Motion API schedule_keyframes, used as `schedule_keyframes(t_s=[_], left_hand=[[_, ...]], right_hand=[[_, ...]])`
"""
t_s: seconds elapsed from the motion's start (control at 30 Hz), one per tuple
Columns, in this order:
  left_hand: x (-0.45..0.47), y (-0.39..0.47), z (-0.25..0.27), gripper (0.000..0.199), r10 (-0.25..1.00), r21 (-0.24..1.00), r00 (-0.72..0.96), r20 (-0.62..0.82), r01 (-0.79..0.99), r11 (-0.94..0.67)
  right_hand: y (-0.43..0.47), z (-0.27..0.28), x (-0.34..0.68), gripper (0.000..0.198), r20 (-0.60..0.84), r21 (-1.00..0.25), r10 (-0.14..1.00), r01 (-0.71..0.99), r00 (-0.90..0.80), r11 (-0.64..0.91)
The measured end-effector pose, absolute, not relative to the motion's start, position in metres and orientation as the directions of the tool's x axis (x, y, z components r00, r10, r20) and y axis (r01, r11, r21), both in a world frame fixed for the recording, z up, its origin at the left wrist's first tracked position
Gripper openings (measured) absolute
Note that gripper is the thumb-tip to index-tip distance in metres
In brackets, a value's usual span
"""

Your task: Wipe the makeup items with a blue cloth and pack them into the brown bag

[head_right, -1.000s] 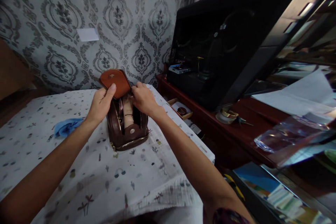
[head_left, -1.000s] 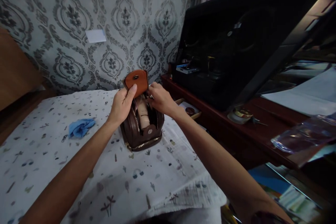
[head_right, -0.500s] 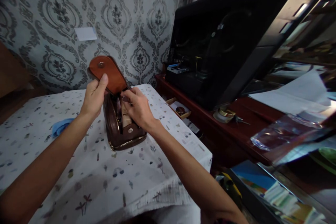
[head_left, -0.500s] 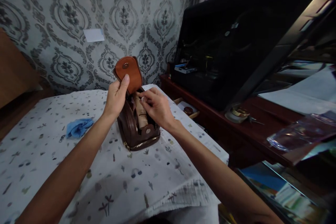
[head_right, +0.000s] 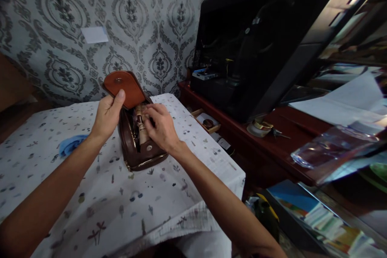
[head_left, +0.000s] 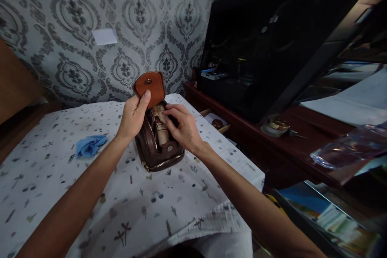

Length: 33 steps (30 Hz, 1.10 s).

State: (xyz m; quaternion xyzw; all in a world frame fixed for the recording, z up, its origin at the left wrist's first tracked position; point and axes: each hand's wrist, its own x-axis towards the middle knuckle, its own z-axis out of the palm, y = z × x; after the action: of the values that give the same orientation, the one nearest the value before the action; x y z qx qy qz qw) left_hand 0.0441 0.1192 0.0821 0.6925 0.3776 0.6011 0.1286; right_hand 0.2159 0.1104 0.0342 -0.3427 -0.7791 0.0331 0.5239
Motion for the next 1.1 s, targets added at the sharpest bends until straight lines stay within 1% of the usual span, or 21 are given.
schedule_keyframes(t_s=[0.07, 0.1, 0.17, 0.23, 0.3, 0.33, 0.37, 0.43, 0.53, 0.67, 0.73, 0.9, 1.0, 1.1], left_hand=[[0.044, 0.117, 0.080, 0.056, 0.681, 0.628, 0.006, 0.732, 0.384, -0.677], [0.044, 0.115, 0.079, 0.055, 0.688, 0.624, 0.027, 0.725, 0.397, -0.673], [0.041, 0.109, 0.076, 0.049, 0.698, 0.588, 0.140, 0.703, 0.436, -0.681], [0.038, 0.102, 0.073, 0.040, 0.682, 0.483, 0.346, 0.645, 0.507, -0.714], [0.034, 0.094, 0.071, 0.034, 0.657, 0.312, 0.542, 0.523, 0.596, -0.740], [0.033, 0.090, 0.070, 0.035, 0.657, 0.221, 0.602, 0.453, 0.638, -0.738], [0.032, 0.087, 0.069, 0.038, 0.665, 0.142, 0.636, 0.391, 0.672, -0.727], [0.031, 0.082, 0.068, 0.045, 0.682, 0.039, 0.664, 0.307, 0.707, -0.706], [0.031, 0.077, 0.064, 0.057, 0.683, -0.026, 0.673, 0.286, 0.717, -0.696], [0.032, 0.067, 0.048, 0.079, 0.626, -0.081, 0.666, 0.405, 0.708, -0.701], [0.034, 0.062, 0.037, 0.085, 0.591, -0.106, 0.658, 0.467, 0.705, -0.701], [0.046, 0.058, 0.018, 0.078, 0.567, -0.170, 0.621, 0.541, 0.742, -0.649], [0.050, 0.062, 0.014, 0.085, 0.536, -0.158, 0.606, 0.588, 0.736, -0.659], [0.046, 0.065, 0.013, 0.097, 0.504, -0.100, 0.586, 0.634, 0.708, -0.699]], right_hand=[[0.112, 0.032, 0.221, 0.023, 0.793, -0.475, 0.602, 0.523, -0.096, 0.708], [0.113, 0.031, 0.223, 0.027, 0.768, -0.531, 0.638, 0.505, -0.053, 0.681], [0.115, 0.029, 0.226, 0.040, 0.676, -0.675, 0.737, 0.391, -0.011, 0.626], [0.117, 0.027, 0.226, 0.055, 0.568, -0.804, 0.823, 0.223, 0.012, 0.551], [0.117, 0.026, 0.224, 0.068, 0.489, -0.870, 0.872, 0.087, 0.032, 0.485], [0.116, 0.026, 0.223, 0.072, 0.468, -0.883, 0.883, 0.044, 0.039, 0.467], [0.116, 0.026, 0.222, 0.074, 0.460, -0.888, 0.887, 0.018, 0.042, 0.460], [0.113, 0.026, 0.222, 0.075, 0.467, -0.884, 0.884, 0.013, 0.022, 0.467], [0.108, 0.023, 0.222, 0.071, 0.502, -0.860, 0.864, 0.085, -0.022, 0.502], [0.106, 0.015, 0.223, 0.066, 0.560, -0.809, 0.828, 0.200, -0.025, 0.553], [0.107, 0.011, 0.222, 0.065, 0.583, -0.786, 0.812, 0.236, -0.026, 0.572], [0.110, 0.006, 0.219, 0.056, 0.619, -0.740, 0.783, 0.293, -0.057, 0.606], [0.104, 0.005, 0.215, 0.051, 0.637, -0.711, 0.769, 0.350, -0.048, 0.610], [0.092, 0.001, 0.207, 0.049, 0.660, -0.667, 0.751, 0.458, -0.003, 0.588]])
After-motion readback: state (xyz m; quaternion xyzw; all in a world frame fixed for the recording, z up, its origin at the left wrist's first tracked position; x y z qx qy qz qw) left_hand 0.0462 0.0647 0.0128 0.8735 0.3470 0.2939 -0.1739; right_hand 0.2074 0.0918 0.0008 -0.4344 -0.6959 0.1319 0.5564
